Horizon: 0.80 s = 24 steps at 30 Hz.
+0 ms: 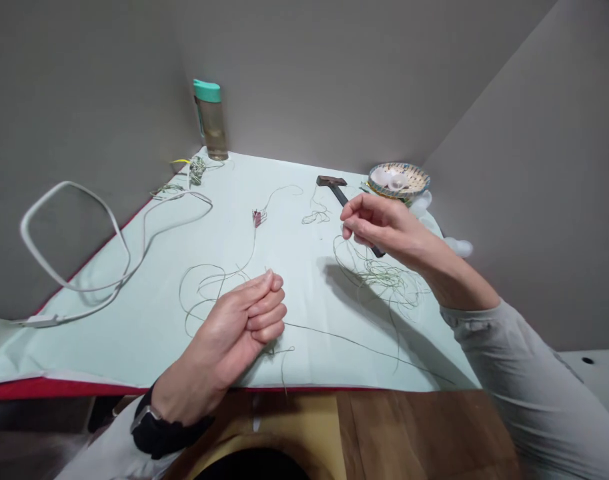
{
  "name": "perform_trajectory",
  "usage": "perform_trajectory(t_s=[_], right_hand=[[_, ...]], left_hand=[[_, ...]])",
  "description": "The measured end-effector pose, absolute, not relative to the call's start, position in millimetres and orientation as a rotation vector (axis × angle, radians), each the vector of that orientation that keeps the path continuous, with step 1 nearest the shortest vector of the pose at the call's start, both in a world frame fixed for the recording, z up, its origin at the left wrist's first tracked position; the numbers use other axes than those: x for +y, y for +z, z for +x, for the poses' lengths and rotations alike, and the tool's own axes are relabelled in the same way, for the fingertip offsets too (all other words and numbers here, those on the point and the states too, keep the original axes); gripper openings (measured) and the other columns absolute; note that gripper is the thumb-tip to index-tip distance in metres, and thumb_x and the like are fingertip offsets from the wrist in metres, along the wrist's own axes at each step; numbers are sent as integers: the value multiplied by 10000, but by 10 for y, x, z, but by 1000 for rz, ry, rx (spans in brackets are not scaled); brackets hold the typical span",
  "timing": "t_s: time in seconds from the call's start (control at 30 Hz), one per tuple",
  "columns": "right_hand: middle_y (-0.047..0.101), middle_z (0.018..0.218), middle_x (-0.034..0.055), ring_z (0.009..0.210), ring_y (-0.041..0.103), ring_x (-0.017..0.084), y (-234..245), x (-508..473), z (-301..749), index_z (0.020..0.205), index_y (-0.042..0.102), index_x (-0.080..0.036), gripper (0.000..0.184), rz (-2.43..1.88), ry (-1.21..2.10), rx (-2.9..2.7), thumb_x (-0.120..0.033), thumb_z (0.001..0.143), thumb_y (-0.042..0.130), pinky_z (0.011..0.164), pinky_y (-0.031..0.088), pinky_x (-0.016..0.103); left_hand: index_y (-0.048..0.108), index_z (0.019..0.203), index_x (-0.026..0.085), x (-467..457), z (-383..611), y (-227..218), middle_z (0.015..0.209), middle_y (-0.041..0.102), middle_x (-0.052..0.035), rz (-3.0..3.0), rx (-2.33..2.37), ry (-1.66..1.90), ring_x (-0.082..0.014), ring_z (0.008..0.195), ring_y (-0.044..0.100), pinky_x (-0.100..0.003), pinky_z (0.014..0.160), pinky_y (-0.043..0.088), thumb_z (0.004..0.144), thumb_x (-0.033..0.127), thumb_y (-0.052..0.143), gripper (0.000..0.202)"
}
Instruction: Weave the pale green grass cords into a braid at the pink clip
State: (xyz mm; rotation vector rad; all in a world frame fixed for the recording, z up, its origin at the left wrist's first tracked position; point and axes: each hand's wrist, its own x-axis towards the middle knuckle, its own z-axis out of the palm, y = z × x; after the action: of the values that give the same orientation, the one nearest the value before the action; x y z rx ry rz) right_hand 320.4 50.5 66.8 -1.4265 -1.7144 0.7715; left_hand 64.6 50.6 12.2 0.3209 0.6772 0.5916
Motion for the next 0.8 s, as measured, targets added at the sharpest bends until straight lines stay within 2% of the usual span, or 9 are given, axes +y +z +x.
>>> perform_trajectory(t_s=[0.1,0.2,0.27,0.37,0.43,0.5,0.6,0.7,0.8], right_hand=[[630,801,-5,669,568,85,838,517,3050,908,591,-198,55,-1314,653,-1613,-237,923,627,552,470,219],[657,830,-15,556,486,42,894,367,2805,937,608,-174,21,-1336,411,-1642,-163,955,607,465,386,199],[692,868,-2,602,521,38,794,188,2623,975,641,-151,69,-1309,158,-1848,-118,985,581,500,388,194],[727,941,45,801,646,92,502,-120,2394,1057,655,-124,191,-1120,-142,-2178,-62,1017,479,662,498,214],[724,907,59,771,638,116,314,-319,2305,1058,656,-107,210,-1087,-292,-2263,-57,1019,456,609,474,244],[711,851,49,657,566,112,180,-499,2286,1054,648,-102,225,-1113,-340,-2307,-58,1023,429,517,396,269],[686,807,45,623,538,114,51,-722,2394,1112,616,-91,263,-1152,-304,-2305,-21,1003,387,517,389,269],[655,763,45,684,609,133,-41,-879,2631,1225,588,-57,321,-1221,-384,-2202,20,952,437,592,453,260],[693,798,47,650,623,106,-69,-992,2940,1225,603,-74,307,-1409,-629,-2096,4,933,548,628,469,232]], left_hand=[[586,675,105,443,702,116,536,300,73,353,679,569,-45,452,191,-152,386,205,1032,131,514,365],[635,751,84,381,759,129,627,475,21,412,685,596,-27,464,228,-134,398,226,1018,128,554,283],[657,794,77,348,783,143,717,554,-8,440,650,641,-13,469,233,-128,405,237,1009,128,575,236],[669,802,83,330,791,158,706,510,17,422,594,696,-9,472,267,-120,417,250,983,118,623,190],[680,815,79,348,775,167,706,525,8,409,612,675,-4,461,272,-114,413,253,998,113,596,204],[691,830,72,387,743,182,693,541,-1,407,646,651,-3,444,258,-116,399,256,1022,109,541,246],[681,790,78,470,673,223,600,407,47,396,642,677,-23,436,270,-127,381,272,1016,90,531,271],[673,758,70,558,598,282,576,342,57,409,627,723,-31,429,277,-131,364,277,1022,70,489,322],[663,740,66,639,531,350,558,318,59,440,640,779,-34,410,278,-137,350,280,1033,50,422,380]])
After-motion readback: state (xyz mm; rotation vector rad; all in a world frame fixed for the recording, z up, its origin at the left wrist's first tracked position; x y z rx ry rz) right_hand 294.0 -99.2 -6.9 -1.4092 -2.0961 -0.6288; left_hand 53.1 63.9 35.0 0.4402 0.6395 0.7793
